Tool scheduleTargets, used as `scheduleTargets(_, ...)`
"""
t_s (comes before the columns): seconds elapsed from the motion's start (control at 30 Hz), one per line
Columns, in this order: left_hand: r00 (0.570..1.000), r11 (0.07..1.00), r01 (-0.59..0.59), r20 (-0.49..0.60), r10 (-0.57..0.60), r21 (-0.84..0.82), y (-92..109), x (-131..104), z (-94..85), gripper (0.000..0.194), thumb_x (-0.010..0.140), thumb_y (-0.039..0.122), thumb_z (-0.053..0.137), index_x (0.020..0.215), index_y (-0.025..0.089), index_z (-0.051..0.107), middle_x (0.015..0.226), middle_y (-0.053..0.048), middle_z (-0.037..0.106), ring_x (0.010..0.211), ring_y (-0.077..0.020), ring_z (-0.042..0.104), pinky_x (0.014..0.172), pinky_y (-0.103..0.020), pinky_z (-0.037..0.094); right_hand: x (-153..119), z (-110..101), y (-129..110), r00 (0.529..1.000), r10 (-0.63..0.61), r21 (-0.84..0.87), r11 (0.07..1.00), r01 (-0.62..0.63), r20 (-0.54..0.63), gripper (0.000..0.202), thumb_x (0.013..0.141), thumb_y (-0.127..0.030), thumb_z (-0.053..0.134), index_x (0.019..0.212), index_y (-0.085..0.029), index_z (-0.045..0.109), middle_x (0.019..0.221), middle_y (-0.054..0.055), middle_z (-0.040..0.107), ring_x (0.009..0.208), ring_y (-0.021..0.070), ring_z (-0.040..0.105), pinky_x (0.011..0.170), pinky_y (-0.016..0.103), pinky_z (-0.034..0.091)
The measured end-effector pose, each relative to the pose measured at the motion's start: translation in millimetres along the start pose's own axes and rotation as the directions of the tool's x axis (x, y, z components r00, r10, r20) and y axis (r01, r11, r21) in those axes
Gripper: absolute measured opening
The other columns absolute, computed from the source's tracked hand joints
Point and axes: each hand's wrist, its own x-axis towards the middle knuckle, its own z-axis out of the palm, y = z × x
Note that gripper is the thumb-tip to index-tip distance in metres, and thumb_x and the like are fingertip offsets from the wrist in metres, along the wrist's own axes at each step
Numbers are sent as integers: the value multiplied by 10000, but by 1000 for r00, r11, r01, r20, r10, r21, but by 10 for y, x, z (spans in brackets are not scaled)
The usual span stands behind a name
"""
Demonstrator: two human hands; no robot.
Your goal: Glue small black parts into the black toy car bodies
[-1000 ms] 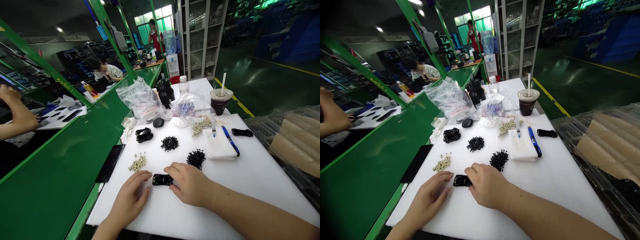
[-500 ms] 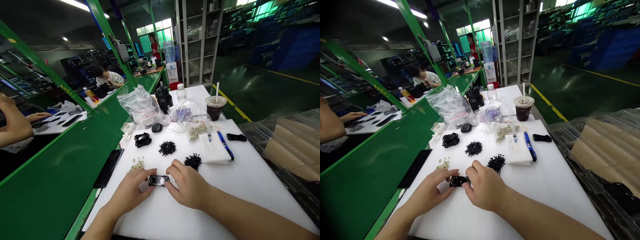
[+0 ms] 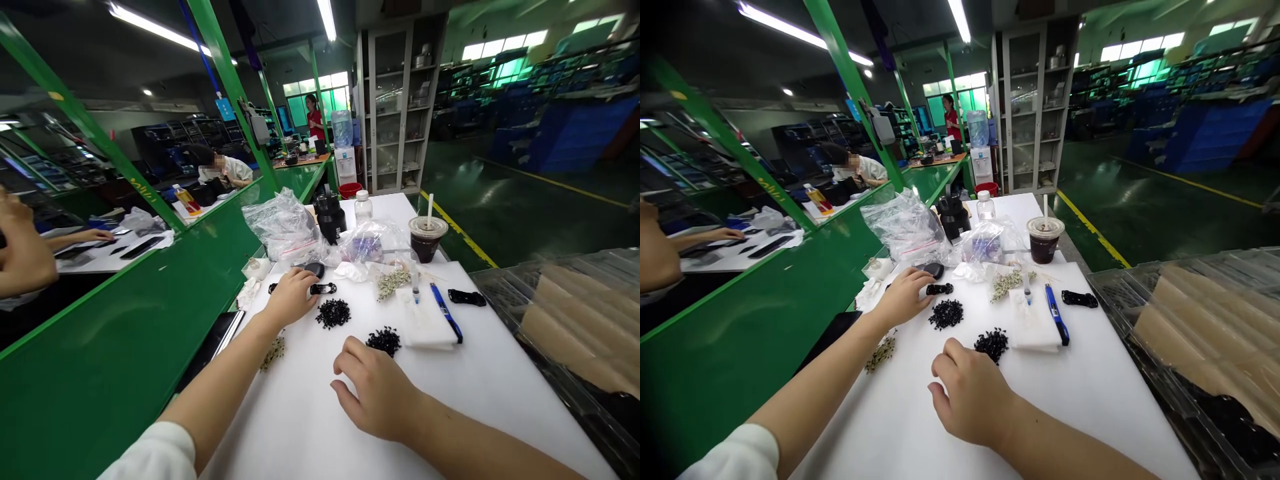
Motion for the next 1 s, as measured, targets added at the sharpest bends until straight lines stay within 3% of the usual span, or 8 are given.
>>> scheduleTargets(0.07, 999, 999, 48, -10, -48, 24, -98, -203, -136, 356, 823, 326, 608, 1160, 239, 677, 1275, -48, 650, 1240, -282, 513, 1131, -419, 365, -17, 0, -1, 1000, 1, 2, 1000, -1, 16, 114, 876, -178, 498, 945, -170, 589, 943, 59, 542, 713, 189, 516, 619, 324, 401)
scheduleTargets(0.17, 967, 965, 251, -54, -247, 73, -405, -699, -375, 391, 874, 369, 510, 1216, 221, 628, 1297, -67, 630, 1244, -281, 524, 1122, -420, 373, -34, 14, -11, 1000, 13, 11, 1000, -13, 12, 107, 874, -145, 484, 902, -175, 583, 909, 51, 541, 688, 181, 499, 593, 316, 370)
scheduleTargets(0.3, 833, 825, 553, -49, -551, 118, -878, -1430, -500, 481, 828, 413, 500, 1223, 161, 610, 1284, -128, 638, 1193, -336, 581, 1022, -441, 461, -44, 59, -43, 1000, -15, 37, 999, 15, -4, 121, 863, -108, 467, 831, -181, 557, 842, 34, 529, 644, 163, 470, 564, 306, 331)
scheduleTargets(0.4, 756, 753, 648, 22, -654, 113, -1085, -1735, -433, 653, 759, 461, 565, 1322, 130, 538, 1343, -154, 604, 1207, -350, 587, 990, -421, 488, -56, 85, -54, 1000, -25, 33, 999, 25, 14, 136, 870, -104, 453, 810, -186, 543, 826, 36, 526, 634, 163, 474, 556, 307, 338)
scheduleTargets(0.53, 715, 718, 692, 69, -696, 73, -1180, -1766, -338, 784, 703, 421, 618, 1413, 139, 445, 1454, -160, 507, 1316, -355, 498, 1047, -415, 442, -65, 82, -26, 1000, -25, 32, 999, 25, 6, 153, 901, -111, 433, 821, -195, 533, 830, 45, 531, 634, 163, 499, 556, 304, 391)
scheduleTargets(0.73, 636, 641, 766, 87, -767, 45, -1271, -1633, -295, 895, 608, 357, 693, 1432, 136, 422, 1398, -208, 539, 1273, -407, 522, 950, -436, 480, -63, 56, 21, 998, -66, 16, 998, 66, 4, 168, 925, -127, 417, 829, -209, 529, 810, 45, 535, 593, 159, 517, 527, 303, 442)
scheduleTargets(1.0, 620, 622, 782, 62, -782, 41, -1251, -1615, -235, 884, 685, 398, 686, 1461, 124, 363, 1418, -193, 514, 1308, -370, 471, 1022, -451, 422, -60, 66, 22, 995, -100, -14, 995, 101, 15, 171, 931, -129, 418, 824, -210, 524, 800, 42, 537, 589, 154, 536, 520, 303, 466)
